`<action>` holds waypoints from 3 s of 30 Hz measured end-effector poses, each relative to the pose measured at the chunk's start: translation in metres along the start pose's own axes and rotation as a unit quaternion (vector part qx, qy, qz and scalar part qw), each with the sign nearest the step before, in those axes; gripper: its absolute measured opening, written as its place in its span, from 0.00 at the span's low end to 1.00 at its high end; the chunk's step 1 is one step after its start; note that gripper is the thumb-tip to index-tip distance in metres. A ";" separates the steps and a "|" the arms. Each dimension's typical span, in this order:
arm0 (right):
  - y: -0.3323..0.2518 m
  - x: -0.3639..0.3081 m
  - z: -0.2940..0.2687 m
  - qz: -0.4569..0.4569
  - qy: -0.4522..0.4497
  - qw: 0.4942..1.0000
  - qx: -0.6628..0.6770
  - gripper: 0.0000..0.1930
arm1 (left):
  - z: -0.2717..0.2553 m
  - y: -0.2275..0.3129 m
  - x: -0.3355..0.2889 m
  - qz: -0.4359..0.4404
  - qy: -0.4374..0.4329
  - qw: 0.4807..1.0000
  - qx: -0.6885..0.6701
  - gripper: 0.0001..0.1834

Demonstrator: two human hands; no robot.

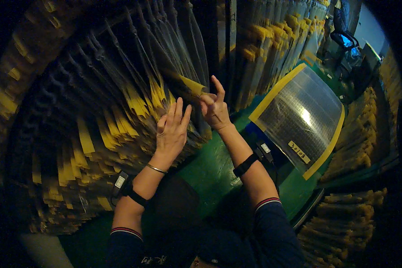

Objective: Hanging metal mesh screens onto a rack for storage or processing.

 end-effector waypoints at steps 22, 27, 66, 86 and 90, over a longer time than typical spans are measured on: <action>-0.010 0.005 0.001 0.064 -0.169 0.983 0.045 0.16 | 0.003 -0.022 -0.008 -0.116 0.123 0.985 -0.039 0.26; -0.004 0.002 0.002 0.067 -0.170 0.982 0.040 0.12 | 0.007 -0.009 0.001 -0.046 0.066 0.997 -0.010 0.11; 0.025 -0.008 0.004 0.129 -0.301 0.943 -0.059 0.21 | 0.154 0.093 -0.028 0.165 -0.336 0.920 0.115 0.16; 0.064 -0.304 -0.344 0.565 0.491 0.652 0.126 0.28 | 0.176 0.077 -0.078 0.064 -0.197 0.973 -0.097 0.28; 0.072 -0.298 -0.344 0.526 0.452 0.692 0.202 0.21 | 0.175 0.081 -0.076 0.063 -0.134 0.985 -0.091 0.27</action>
Point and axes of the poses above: each hand's wrist, its own x-axis towards the middle knuckle, its own z-axis out of the palm, y = z × x, the point moved 9 cm from there along x, towards the middle knuckle, and after that the axes turned 1 degree about x, right-handed, at the moved point
